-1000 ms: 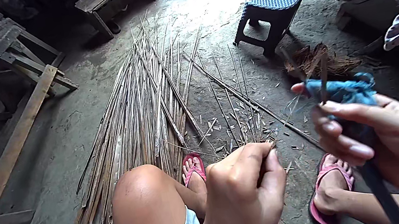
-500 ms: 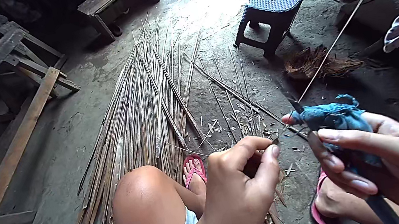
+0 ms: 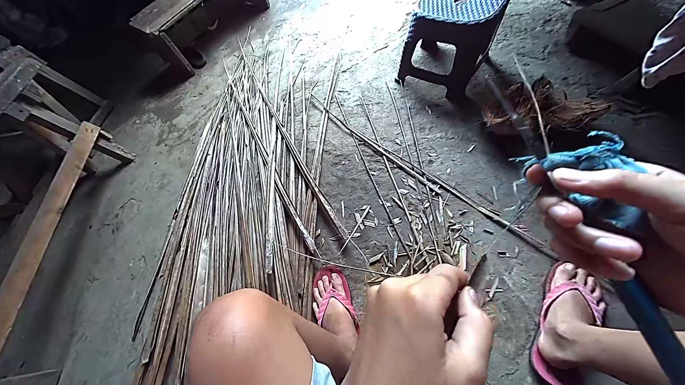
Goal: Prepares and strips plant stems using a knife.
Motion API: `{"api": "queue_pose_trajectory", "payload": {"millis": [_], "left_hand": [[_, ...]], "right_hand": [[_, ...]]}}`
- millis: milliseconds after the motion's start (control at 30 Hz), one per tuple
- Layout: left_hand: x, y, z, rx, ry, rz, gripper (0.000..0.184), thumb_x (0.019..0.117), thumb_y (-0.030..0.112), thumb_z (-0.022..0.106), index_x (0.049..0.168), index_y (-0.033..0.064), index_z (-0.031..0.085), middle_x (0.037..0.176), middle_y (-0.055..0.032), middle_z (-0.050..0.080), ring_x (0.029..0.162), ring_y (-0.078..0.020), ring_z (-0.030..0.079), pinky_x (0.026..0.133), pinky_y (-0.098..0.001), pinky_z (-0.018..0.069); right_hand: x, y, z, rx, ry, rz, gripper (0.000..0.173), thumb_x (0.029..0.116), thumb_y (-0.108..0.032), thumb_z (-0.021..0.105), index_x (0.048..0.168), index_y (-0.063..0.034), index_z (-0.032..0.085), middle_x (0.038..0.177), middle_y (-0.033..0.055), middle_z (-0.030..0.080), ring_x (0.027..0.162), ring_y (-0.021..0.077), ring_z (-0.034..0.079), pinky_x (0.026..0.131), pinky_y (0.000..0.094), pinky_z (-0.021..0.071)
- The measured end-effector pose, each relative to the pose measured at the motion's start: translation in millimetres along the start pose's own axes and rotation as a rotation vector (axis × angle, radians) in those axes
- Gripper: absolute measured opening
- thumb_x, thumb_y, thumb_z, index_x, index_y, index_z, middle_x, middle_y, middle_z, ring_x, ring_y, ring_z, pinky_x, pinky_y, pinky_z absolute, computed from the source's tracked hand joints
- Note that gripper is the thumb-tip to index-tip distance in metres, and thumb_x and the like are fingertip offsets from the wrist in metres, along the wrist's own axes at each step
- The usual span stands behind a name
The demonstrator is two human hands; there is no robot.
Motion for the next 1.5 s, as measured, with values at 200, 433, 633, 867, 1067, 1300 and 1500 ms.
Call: {"api": "queue_pose_trajectory", "payload": {"millis": [200,433,633,867,1067,1300,1500], "left_hand": [[6,-4,-3,-0.32,0.0,-0.158,0.025,0.1083,0.009,0.044,0.116,-0.0046,0.063,0.068,0.0052,0.062,0.051,0.0054,0.054,0.047,-0.0114,0.0456],[16,3,10,-0.304,0.103,-0.128,0.016,0.1048,0.006,0.05,0.116,-0.0049,0.053,0.069,0.0045,0.059,0.053,0.0044,0.051,0.05,-0.0128,0.0435],[18,9,14,-0.229,-0.031,-0.123,0.02,0.1026,0.005,0.046,0.112,-0.0055,0.06,0.075,-0.0013,0.065,0.052,0.0011,0.054,0.049,-0.0157,0.0464],[23,7,5,-0.626,-0.044,-0.281,0.015,0.1089,0.009,0.042,0.1,0.0069,0.054,0.062,0.0104,0.053,0.047,0.0074,0.043,0.043,-0.0095,0.0353],[22,17,7,-0.895,-0.114,-0.281,0.014,0.1083,0.006,0.042,0.102,0.0081,0.054,0.063,0.0104,0.056,0.047,0.0085,0.045,0.043,-0.0081,0.036],[19,27,5,-0.843,-0.09,-0.209,0.013,0.1062,0.004,0.045,0.099,0.0058,0.055,0.062,0.0105,0.054,0.048,0.0085,0.044,0.045,-0.0089,0.0363],[16,30,2,-0.715,-0.041,-0.167,0.014,0.1047,0.005,0.049,0.099,-0.0009,0.06,0.063,0.0066,0.051,0.051,0.0047,0.045,0.048,-0.0123,0.0381]], "right_hand": [[-5,7,-1,-0.138,0.004,-0.093,0.021,0.105,-0.015,0.044,0.122,-0.0091,0.056,0.08,-0.0031,0.075,0.043,-0.004,0.053,0.041,0.01,0.044],[-18,27,20,-0.29,0.191,-0.241,0.028,0.0799,0.006,0.071,0.101,-0.0063,0.058,0.07,-0.0077,0.069,0.044,-0.0021,0.054,0.039,0.0128,0.0458],[-8,8,7,-0.297,0.311,-0.338,0.034,0.0752,0.005,0.066,0.107,-0.0045,0.061,0.065,-0.0081,0.066,0.041,-0.0018,0.051,0.039,0.0125,0.0437],[-21,14,15,-0.121,-0.278,-0.027,0.016,0.1043,-0.025,0.047,0.114,-0.0159,0.055,0.075,-0.0107,0.062,0.051,-0.002,0.054,0.046,0.0137,0.0476],[-25,21,17,-0.032,-0.465,-0.008,0.021,0.1007,-0.018,0.059,0.122,-0.0154,0.058,0.076,-0.0109,0.064,0.054,-0.002,0.057,0.048,0.0155,0.0503],[-24,17,14,-0.085,-0.612,-0.101,0.039,0.1006,-0.025,0.062,0.139,-0.0181,0.057,0.085,-0.0102,0.07,0.062,-0.0034,0.06,0.053,0.0143,0.0506],[-20,18,14,-0.129,-0.591,-0.097,0.036,0.0993,-0.024,0.064,0.135,-0.0199,0.062,0.08,-0.0126,0.07,0.059,-0.0048,0.06,0.051,0.0139,0.0504]]}}
Point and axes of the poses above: each hand's wrist, its own x-axis towards the middle knuckle, its own z-axis out of the palm, y = z × x, the point moved 4 cm from there along x, towards the middle knuckle
